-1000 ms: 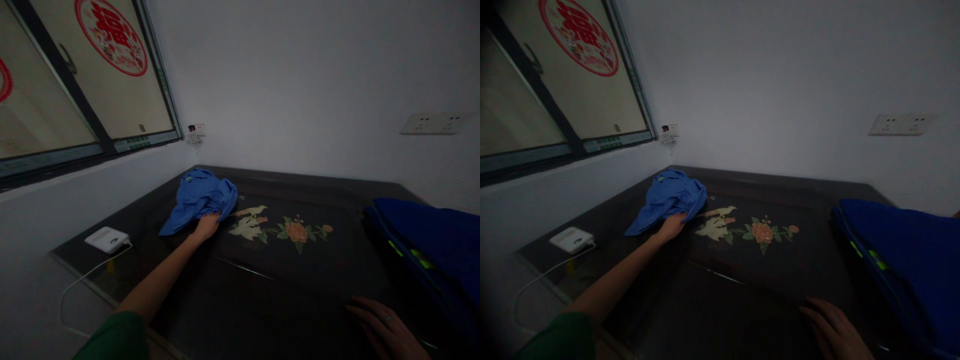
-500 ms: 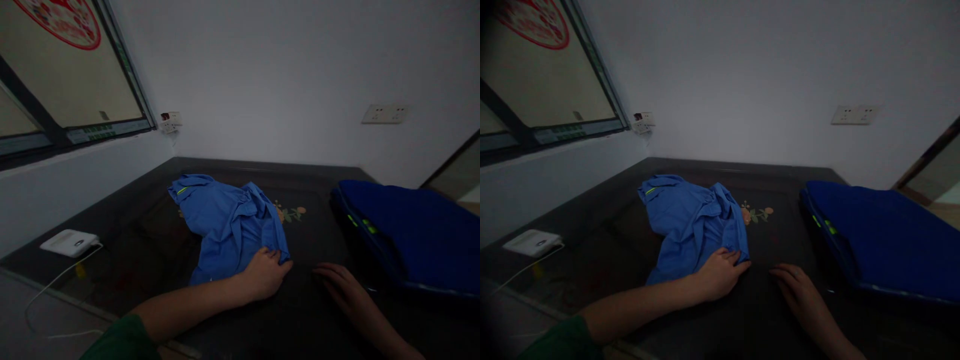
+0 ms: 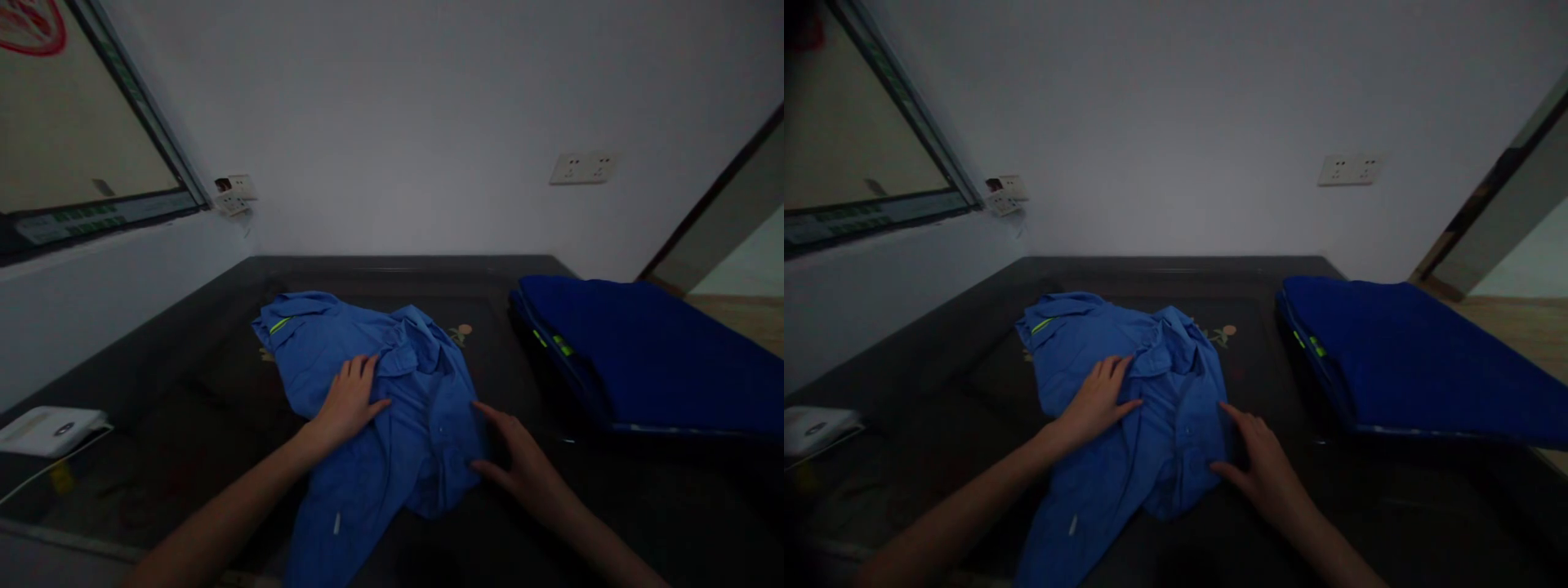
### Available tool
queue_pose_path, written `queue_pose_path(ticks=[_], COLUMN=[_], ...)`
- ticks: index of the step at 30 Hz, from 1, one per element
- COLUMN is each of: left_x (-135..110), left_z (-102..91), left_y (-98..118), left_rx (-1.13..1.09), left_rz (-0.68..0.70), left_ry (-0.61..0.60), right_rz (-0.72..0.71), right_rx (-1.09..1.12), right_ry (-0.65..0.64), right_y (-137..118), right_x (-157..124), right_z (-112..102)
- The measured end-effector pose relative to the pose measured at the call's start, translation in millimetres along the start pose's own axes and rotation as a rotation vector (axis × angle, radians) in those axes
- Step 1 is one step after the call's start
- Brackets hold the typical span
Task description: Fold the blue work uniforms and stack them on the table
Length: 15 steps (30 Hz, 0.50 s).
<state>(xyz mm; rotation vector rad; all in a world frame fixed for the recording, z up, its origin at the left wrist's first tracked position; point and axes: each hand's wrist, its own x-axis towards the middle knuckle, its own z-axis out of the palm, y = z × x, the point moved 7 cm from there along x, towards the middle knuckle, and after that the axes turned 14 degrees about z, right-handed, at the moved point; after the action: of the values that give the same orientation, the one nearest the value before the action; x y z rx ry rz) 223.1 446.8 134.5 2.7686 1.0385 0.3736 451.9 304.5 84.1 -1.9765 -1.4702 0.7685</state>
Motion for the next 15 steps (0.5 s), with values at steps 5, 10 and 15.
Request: queue_pose_path(ticks=[5, 10, 15], left_x=[-11.4, -24.8, -58.8], left_z=[13.2, -59.1, -128.9], left_y=[-54.2, -90.0, -114.6], left_rx=[-0.085, -0.191, -0.246], left_rz=[-0.099, -0.163, -0.292], left_ry=[-0.084, 0.314, 0.667], right_rz=[0.012, 0.057, 0.150], right_rx=[0.046, 0.213, 0.405], right_ry=[-0.052, 0.142, 0.315], right_y=[-0.4, 14.1, 29.9], right_x=[-1.2, 8.8, 11.8], right_z=[10.0, -34.2, -76.2])
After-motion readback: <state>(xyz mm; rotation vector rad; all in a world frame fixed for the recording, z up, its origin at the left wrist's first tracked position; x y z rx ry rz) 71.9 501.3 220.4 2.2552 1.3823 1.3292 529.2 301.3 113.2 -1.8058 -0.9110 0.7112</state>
